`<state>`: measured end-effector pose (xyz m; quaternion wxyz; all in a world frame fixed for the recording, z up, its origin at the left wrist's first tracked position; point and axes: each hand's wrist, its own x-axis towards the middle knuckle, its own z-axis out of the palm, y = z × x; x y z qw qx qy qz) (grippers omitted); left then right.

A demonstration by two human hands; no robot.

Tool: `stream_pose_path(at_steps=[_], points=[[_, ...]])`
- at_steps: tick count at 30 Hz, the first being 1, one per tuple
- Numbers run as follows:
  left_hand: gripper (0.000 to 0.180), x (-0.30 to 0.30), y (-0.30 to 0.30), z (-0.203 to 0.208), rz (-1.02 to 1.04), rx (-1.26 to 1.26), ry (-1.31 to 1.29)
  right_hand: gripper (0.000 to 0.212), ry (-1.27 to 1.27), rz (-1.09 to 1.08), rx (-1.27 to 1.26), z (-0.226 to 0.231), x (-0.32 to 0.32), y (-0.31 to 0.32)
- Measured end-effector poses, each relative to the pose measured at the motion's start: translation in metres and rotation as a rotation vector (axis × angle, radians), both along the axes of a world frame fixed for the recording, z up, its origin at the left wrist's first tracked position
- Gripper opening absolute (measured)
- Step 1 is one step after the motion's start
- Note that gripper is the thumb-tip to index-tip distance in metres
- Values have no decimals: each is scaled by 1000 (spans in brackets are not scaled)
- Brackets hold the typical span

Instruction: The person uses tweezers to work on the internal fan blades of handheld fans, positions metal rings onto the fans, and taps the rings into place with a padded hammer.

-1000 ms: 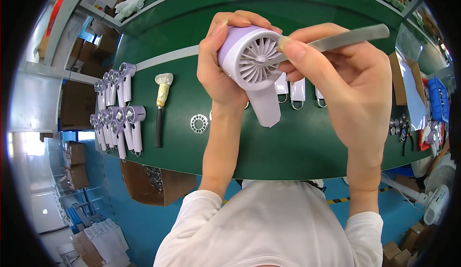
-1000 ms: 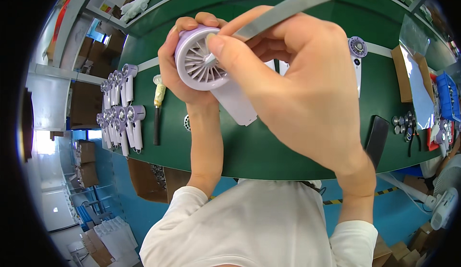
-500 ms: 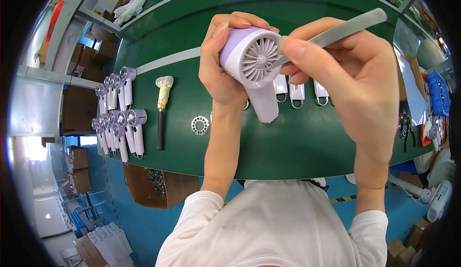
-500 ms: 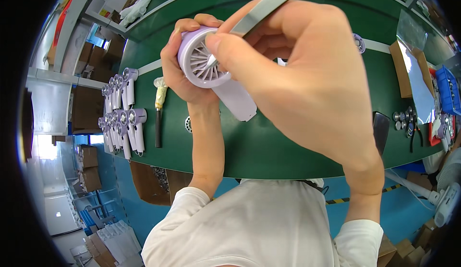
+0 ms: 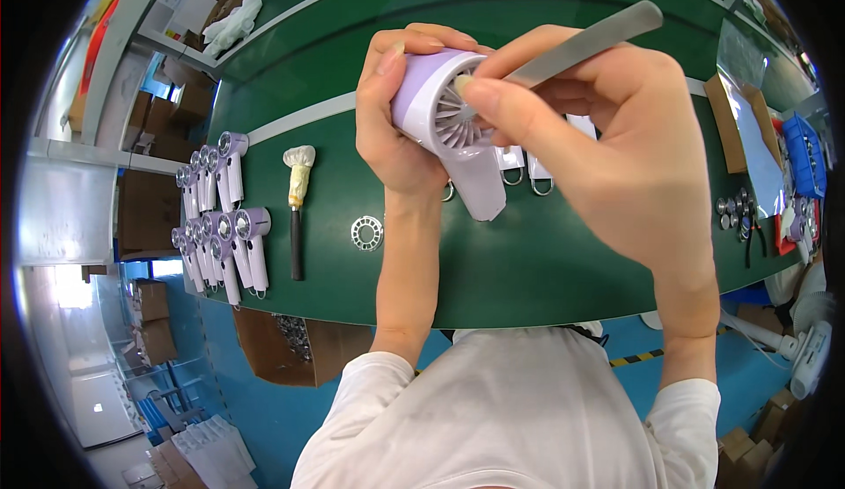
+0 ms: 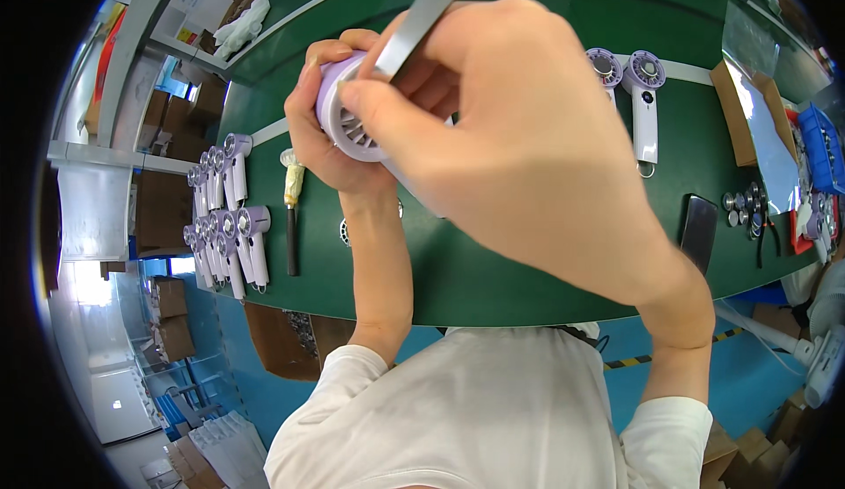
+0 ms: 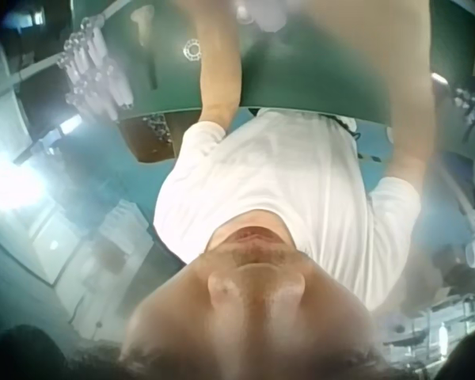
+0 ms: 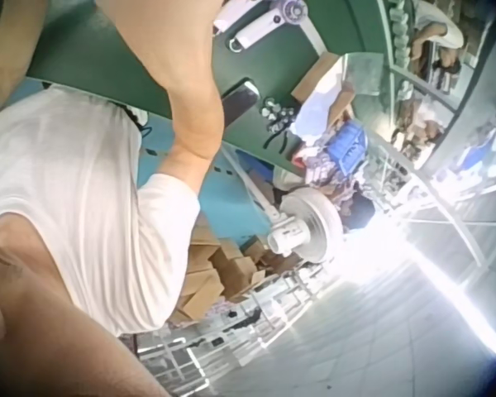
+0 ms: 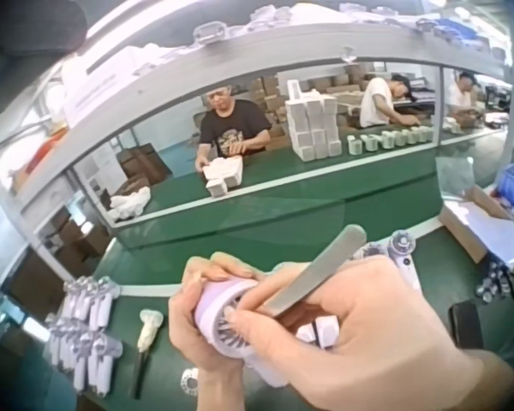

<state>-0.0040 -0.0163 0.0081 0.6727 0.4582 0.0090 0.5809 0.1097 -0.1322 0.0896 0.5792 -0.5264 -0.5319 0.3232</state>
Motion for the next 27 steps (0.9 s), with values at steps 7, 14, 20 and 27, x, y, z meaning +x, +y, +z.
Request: stream_pose_path(at_steps=[7, 14, 20, 27], points=[[32, -1, -6, 8, -247, -358, -8, 9, -203, 29, 179, -5, 5, 5], [27, 0, -3, 8, -463, -547, 56, 7, -429, 163, 323, -4, 21, 14], [27, -5, 9, 4, -632, -721, 129, 7, -502, -70, 366, 0, 16, -3], [31, 2, 13, -14, -680, -706, 108, 29, -815, 105, 605, -25, 22, -5]])
